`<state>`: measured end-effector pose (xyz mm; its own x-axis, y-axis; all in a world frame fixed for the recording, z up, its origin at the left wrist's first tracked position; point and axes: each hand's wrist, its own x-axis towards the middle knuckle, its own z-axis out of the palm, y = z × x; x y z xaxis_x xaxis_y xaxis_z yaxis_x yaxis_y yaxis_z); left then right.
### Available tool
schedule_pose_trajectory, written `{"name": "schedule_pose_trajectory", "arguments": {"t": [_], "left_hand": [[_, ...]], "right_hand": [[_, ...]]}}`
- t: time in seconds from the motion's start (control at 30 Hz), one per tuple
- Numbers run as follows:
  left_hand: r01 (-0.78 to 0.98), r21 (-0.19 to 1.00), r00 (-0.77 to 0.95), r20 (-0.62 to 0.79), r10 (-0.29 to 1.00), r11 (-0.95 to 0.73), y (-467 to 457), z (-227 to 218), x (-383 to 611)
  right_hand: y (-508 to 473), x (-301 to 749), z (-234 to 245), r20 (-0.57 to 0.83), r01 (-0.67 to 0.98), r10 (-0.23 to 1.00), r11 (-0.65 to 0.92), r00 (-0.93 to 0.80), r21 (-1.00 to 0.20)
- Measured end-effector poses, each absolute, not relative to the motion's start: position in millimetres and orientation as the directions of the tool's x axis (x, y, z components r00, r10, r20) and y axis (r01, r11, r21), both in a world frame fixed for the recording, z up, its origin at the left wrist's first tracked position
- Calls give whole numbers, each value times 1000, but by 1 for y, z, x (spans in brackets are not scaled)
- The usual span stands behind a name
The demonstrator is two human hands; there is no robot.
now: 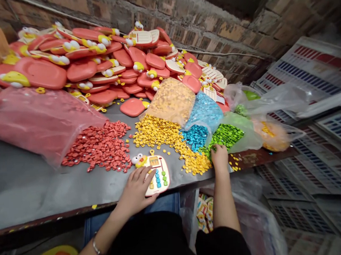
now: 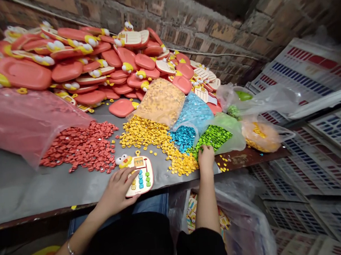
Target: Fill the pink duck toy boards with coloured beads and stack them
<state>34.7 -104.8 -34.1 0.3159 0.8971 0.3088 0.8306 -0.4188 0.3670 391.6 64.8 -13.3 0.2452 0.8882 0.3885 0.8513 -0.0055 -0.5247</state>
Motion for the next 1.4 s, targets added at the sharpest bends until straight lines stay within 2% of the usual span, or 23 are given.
{"name": "schedule_pose_trajectory", "arguments": {"t": [0.13, 0.23, 0.33, 0.4, 0.53, 0.6, 0.77, 0.9, 0.97, 1.07, 1.17, 1.27, 1.4], "left_hand": [[827, 390, 308, 287, 907, -404, -106, -33, 35], [827, 399, 306, 274, 912, -397, -106, -31, 35], [824, 408, 301, 273, 914, -394, -107, -30, 36], [824, 409, 301, 273, 914, -393, -107, -30, 36], [834, 394, 300, 261, 917, -385, -106, -30, 36], [835, 383, 309, 265, 913, -394, -106, -30, 36], [838, 372, 310, 277, 909, -399, -106, -31, 35], [835, 376, 312, 280, 908, -402, -106, -32, 33], [832, 375, 318, 282, 905, -409, -106, -32, 33], [829, 375, 323, 285, 902, -415, -105, -31, 32], [827, 373, 323, 297, 899, -421, -104, -31, 31], [831, 353, 328, 314, 891, -430, -103, -32, 31], [836, 331, 339, 314, 887, -437, -102, -35, 31]], "right_hand": [[80, 401, -16, 353, 844, 909, 4, 221, -537], [72, 390, -12, 410, 817, 883, 53, 230, -574], [47, 355, -9, 474, 745, 853, 168, 218, -646], [26, 317, -10, 459, 680, 880, 260, 127, -686], [-3, 237, -18, 339, 490, 917, 399, -210, -775], [-5, 214, -22, 325, 495, 903, 427, -281, -757], [-2, 205, -25, 346, 625, 865, 502, -363, -598], [-13, 222, -14, 317, 550, 852, 514, -417, -658], [-15, 240, -9, 317, 524, 879, 469, -356, -711], [-7, 283, -8, 394, 584, 916, 361, -75, -727], [11, 335, -14, 447, 689, 878, 219, 170, -691], [28, 375, -21, 376, 764, 907, 103, 191, -637], [37, 391, -27, 293, 856, 954, 98, 65, -508]]}}
